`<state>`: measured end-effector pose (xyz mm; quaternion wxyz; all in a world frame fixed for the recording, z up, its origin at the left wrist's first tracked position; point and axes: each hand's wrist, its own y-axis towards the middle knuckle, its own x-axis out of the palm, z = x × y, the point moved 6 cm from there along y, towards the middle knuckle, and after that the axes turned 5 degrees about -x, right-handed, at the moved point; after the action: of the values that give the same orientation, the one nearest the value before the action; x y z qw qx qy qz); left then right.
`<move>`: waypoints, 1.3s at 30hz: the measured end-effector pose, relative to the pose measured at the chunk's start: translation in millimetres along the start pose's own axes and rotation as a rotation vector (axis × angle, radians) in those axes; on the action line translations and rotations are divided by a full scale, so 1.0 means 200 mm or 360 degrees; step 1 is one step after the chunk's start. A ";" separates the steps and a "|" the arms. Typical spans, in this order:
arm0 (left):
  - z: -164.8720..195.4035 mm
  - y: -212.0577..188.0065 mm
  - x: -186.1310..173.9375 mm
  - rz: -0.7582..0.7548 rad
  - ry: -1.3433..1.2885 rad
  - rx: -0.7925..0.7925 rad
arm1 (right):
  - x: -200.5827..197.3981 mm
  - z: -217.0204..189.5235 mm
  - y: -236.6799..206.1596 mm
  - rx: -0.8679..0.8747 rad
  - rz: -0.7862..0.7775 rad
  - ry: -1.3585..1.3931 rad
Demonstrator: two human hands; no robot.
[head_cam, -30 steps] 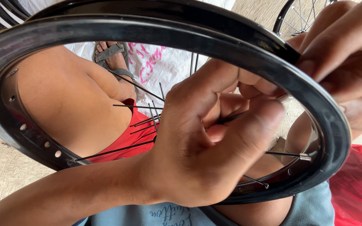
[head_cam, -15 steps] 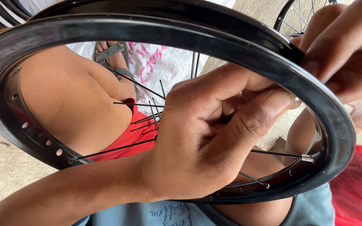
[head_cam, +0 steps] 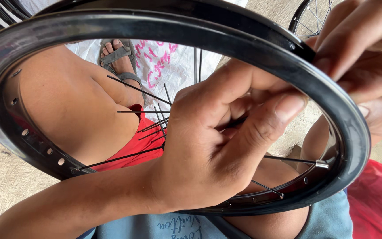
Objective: The person laces a bicycle wheel by inserting spokes through the rim and hub, then threading and tightening the nipples by hand. The person rotates the wheel to access different sections and continues adding spokes until the wheel is fully laced.
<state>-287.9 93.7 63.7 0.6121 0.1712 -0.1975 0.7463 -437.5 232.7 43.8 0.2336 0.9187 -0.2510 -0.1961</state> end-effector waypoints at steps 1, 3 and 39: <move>0.00 0.00 0.00 0.0000 0.0041 0.0011 | 0.00 0.00 0.00 0.0007 0.0002 0.0003; 0.01 0.00 0.00 -0.0002 0.0108 0.0029 | 0.00 0.00 0.00 0.0008 0.0006 0.0014; -0.34 0.00 -0.51 -0.0483 0.0334 -0.0186 | 0.11 -0.26 0.22 0.0139 -0.0314 0.0576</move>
<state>-269.2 41.9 -44.5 0.7437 0.0846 -0.1475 0.6465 -411.0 203.7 103.7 0.2145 0.9683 -0.1222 -0.0386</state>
